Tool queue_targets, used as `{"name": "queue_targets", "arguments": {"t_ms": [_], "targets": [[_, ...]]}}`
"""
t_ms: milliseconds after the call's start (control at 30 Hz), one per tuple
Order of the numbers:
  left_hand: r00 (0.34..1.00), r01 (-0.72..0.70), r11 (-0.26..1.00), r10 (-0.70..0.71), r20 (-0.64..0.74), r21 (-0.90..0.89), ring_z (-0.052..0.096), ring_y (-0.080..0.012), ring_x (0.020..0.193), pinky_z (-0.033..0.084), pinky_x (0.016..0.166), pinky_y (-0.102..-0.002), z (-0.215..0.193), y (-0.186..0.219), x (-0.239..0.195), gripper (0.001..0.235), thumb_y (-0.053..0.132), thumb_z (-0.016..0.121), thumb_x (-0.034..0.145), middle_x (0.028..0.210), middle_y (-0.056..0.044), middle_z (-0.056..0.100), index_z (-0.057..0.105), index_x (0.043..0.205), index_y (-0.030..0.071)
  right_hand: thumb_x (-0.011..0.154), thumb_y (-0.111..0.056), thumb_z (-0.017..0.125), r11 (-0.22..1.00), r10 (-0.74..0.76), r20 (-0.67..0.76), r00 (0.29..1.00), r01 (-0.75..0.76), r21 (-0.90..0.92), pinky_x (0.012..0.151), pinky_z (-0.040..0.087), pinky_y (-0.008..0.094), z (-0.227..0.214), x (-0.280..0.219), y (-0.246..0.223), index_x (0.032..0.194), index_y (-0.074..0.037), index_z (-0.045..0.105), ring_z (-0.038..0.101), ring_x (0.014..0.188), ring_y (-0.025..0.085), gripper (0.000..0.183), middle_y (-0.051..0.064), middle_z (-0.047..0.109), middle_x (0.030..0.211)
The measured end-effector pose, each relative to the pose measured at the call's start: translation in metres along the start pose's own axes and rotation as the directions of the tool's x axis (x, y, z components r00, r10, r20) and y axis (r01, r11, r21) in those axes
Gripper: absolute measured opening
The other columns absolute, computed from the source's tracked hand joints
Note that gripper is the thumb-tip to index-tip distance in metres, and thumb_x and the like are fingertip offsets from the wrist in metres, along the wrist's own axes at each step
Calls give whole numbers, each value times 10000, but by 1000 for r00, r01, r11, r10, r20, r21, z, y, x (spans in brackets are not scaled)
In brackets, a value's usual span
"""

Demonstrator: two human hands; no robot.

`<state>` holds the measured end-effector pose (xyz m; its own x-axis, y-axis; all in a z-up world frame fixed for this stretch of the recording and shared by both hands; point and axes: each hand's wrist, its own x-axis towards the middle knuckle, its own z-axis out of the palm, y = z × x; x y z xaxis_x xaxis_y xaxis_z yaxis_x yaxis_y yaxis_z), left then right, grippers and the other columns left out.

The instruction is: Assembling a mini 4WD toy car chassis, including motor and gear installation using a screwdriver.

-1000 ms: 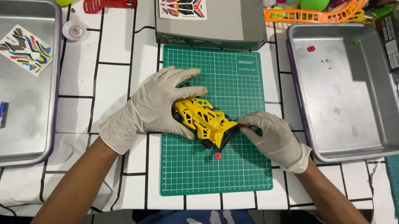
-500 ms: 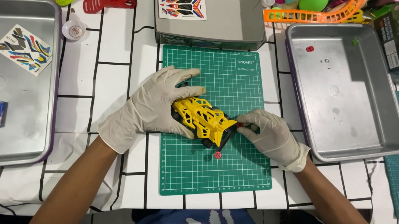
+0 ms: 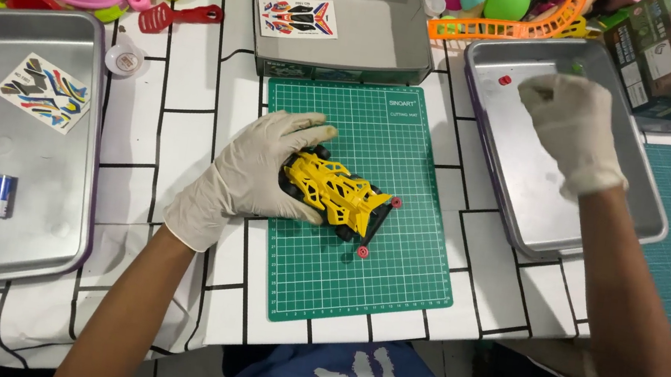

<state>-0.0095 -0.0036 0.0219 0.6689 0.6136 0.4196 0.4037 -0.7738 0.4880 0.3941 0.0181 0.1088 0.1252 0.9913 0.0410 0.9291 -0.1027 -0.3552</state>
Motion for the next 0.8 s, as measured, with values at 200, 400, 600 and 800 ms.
{"name": "queue_targets", "arguments": {"t_ms": [200, 400, 600, 800], "targets": [[985, 148, 976, -161, 68, 161, 534, -302, 1221, 373, 1072, -479, -17, -11, 0, 1135, 816, 825, 477, 1319, -86, 599, 595, 1337, 112, 999, -190, 602, 971, -159, 109, 981, 176, -165, 779, 541, 300, 67, 134, 137, 1281, -180, 769, 693, 853, 232, 328, 88, 775, 972], [920, 284, 925, -337, 200, 254, 560, -264, 1163, 335, 1085, -461, -25, -21, -4, 795, 753, 862, 493, 1191, -38, 616, 740, 1081, 231, 986, -334, 622, 883, -238, 166, 957, 284, -373, 789, 523, 299, 72, 142, 130, 1221, -294, 794, 706, 873, 228, 293, 33, 796, 888], [925, 275, 938, -317, 208, 209, 506, -259, 1162, 245, 1130, -446, -23, -13, -1, 737, 694, 815, 620, 1233, -59, 608, 743, 1199, 244, 913, -178, 586, 926, -199, 175, 964, 244, -289, 781, 549, 360, 75, 142, 127, 1142, -254, 805, 680, 925, 264, 326, 46, 765, 1075], [761, 304, 892, -439, 477, 336, 345, -296, 1309, 159, 1167, -564, -26, 23, 40, 687, 668, 702, 764, 1346, -52, 444, 581, 1406, 457, 971, 3, 614, 966, -213, -191, 958, 236, 105, 835, 579, 283, 36, 95, 92, 1116, -23, 777, 690, 868, 186, 219, 107, 757, 1008]]}}
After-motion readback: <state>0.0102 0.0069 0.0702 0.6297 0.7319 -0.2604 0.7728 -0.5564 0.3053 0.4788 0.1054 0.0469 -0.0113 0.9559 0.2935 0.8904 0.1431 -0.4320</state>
